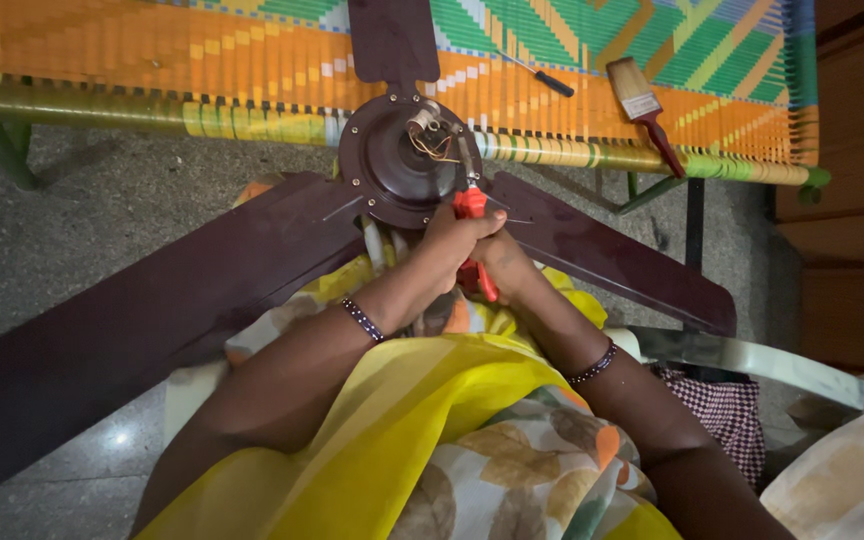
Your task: The person uses pliers to strip and adjust wires on a ceiling fan motor. They repeatedly cut wire ends and reposition the wires within the motor housing while seated on a chair.
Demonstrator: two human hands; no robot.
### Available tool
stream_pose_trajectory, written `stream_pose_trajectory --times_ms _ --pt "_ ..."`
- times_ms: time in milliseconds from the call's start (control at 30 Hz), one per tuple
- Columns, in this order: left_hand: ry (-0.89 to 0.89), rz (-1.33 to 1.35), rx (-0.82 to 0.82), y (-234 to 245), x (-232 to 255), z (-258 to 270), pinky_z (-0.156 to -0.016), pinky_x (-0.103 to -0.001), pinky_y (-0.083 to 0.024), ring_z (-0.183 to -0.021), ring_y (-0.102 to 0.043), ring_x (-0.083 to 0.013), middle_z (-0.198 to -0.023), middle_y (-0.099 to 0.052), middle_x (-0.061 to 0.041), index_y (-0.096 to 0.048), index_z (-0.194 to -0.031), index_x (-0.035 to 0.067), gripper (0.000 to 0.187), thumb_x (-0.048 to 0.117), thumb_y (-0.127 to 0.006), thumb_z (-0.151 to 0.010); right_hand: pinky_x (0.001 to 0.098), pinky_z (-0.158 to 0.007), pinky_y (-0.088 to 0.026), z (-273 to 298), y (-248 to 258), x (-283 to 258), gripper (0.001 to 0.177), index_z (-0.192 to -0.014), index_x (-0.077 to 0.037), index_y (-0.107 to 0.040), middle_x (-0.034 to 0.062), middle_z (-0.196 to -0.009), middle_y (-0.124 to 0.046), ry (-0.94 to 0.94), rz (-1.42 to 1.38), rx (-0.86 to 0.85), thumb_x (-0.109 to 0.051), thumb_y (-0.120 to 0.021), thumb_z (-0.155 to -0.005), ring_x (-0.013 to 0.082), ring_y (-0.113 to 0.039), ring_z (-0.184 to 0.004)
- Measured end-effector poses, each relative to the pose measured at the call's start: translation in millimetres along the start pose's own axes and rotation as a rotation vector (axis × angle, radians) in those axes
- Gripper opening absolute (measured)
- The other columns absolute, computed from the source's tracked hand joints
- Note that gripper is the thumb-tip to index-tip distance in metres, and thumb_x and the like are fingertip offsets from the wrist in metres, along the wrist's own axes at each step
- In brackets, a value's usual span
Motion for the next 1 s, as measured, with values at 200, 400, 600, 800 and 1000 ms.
stream_pose_trajectory --times_ms 200,400,600,800,1000 --pt "-0.004 0.012 0.020 1 -1 -1 -0.090 -0.039 -0.052 -0.102 -0.064 -0.0228 -0.114 -0.066 -0.016 -0.053 -0.124 -0.004 0.062 0.026 -0.084 -0.080 0.0353 -0.063 -0.056 -5 1 -6 0.036 -0.115 -0.003 -0.058 0.0107 -0.092 -0.068 -0.046 0.240 0.063 -0.004 -0.061 -0.078 0.0212 -0.069 -0.076" --pt "-0.067 0.066 -0.033 -2 -3 -6 -0.084 -0.039 -0.053 -0.092 -0.066 -0.0213 -0.103 -0.071 -0.011 -0.064 -0.115 -0.001 0.045 0.024 -0.081 -0.082 0.0328 -0.056 -0.050 -13 6 0 0.027 -0.115 -0.005 -0.059 0.0067 -0.089 -0.064 0.042 0.236 0.023 -0.010 -0.063 -0.089 0.0163 -0.062 -0.070" --pt "-0.122 0.057 -0.032 0 -7 -10 -0.083 -0.037 -0.053 -0.090 -0.065 -0.0192 -0.100 -0.070 -0.009 -0.065 -0.112 0.001 0.040 0.024 -0.080 -0.084 0.0329 -0.074 -0.058 -26 22 18 0.031 -0.121 -0.005 -0.058 0.0072 -0.104 -0.066 0.126 0.179 -0.012 -0.010 -0.064 -0.092 0.0170 -0.066 -0.087" --pt "-0.124 -0.283 -0.119 -5 18 3 -0.083 -0.037 -0.054 -0.091 -0.066 -0.0204 -0.101 -0.070 -0.011 -0.066 -0.112 0.006 0.035 0.038 -0.066 -0.097 0.0384 -0.070 -0.056 -24 37 5 0.052 -0.131 -0.003 -0.056 0.0138 -0.105 -0.070 0.021 0.188 -0.031 -0.008 -0.061 -0.080 0.0265 -0.070 -0.085" --pt "-0.827 -0.998 0.363 27 109 42 -0.086 -0.045 -0.052 -0.100 -0.067 -0.0355 -0.104 -0.067 -0.015 -0.073 -0.105 0.010 0.017 0.025 -0.073 -0.098 0.0447 -0.074 -0.061 -5 34 -17 0.055 -0.133 -0.006 -0.049 0.0125 -0.106 -0.067 -0.199 0.115 -0.037 -0.021 -0.073 -0.086 0.0287 -0.071 -0.090"
Point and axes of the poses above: each hand's wrist, its own z-axis away from the middle knuckle, its own y-axis out of the back of the hand, x = y × z, the point moved 7 cm from there along -z, towards the middle knuckle
